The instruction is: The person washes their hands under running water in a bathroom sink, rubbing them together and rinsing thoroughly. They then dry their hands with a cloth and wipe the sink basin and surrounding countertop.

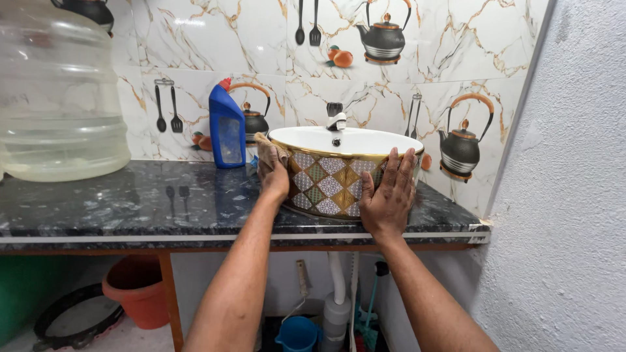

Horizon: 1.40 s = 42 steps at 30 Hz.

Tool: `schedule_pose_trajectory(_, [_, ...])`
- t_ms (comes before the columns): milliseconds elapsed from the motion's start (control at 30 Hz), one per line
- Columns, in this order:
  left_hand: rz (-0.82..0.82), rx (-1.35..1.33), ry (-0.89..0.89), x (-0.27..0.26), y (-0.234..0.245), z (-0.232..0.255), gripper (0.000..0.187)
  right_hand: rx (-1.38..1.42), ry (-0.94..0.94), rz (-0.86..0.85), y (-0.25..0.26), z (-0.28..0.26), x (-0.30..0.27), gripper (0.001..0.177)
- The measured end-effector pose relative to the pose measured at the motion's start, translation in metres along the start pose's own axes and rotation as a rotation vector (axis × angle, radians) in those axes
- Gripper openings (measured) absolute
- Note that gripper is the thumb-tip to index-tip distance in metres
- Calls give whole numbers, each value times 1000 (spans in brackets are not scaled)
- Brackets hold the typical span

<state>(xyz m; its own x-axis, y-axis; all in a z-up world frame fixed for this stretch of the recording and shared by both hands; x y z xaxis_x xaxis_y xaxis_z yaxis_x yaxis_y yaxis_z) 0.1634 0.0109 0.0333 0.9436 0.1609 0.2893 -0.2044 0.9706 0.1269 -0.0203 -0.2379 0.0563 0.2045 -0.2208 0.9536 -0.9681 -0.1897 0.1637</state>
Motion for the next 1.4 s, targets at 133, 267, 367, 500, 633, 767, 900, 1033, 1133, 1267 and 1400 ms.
schedule_pose_trajectory(133, [176,227,-39,-33,-21,0,101,-8,9,8,0,-5,-1,74])
schedule_pose_trajectory(267, [87,648,-342,-107,-70,17,116,18,21,40,5,-6,-1,75])
schedule_pose_trajectory(367, [22,435,-178,-121,-75,28,122,-14,4,28,3,-7,-3,76])
schedule_pose_trajectory(500, [84,265,-138,-113,-69,48,123,-6,17,27,3,-7,0,77])
schedule_pose_trajectory(633, [190,243,-233,-85,-50,46,98,-11,9,25,1,-6,-5,76])
schedule_pose_trajectory(767, [418,134,-380,-34,-2,64,84,-12,15,34,2,-4,-3,76])
schedule_pose_trajectory(900, [125,15,-5,4,5,23,94,-37,17,37,1,-2,-3,74])
schedule_pose_trajectory(1033, [72,73,140,-5,9,7,99,-31,9,27,2,-4,-2,74])
schedule_pose_trajectory(1133, [56,219,103,-25,12,15,95,-30,8,27,6,-5,-1,75])
schedule_pose_trajectory(1267, [-23,523,20,-70,10,15,75,-40,-2,30,5,-5,-3,76])
schedule_pose_trajectory(1400, [110,1002,-413,-133,-9,29,63,-19,14,53,6,-6,-5,76])
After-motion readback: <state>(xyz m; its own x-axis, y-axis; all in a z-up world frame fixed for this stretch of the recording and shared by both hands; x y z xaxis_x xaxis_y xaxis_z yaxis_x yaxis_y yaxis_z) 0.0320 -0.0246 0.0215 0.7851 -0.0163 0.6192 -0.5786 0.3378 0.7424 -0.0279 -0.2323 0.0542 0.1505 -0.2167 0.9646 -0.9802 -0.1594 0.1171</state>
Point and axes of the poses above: each hand's wrist, its own x-axis towards the middle knuckle, its own y-axis out of the back of the hand, z = x × y, the point moved 8 cm from there along x, towards the middle knuckle, and after that the axes turned 1 degree about -y, right-handed, at the moved point
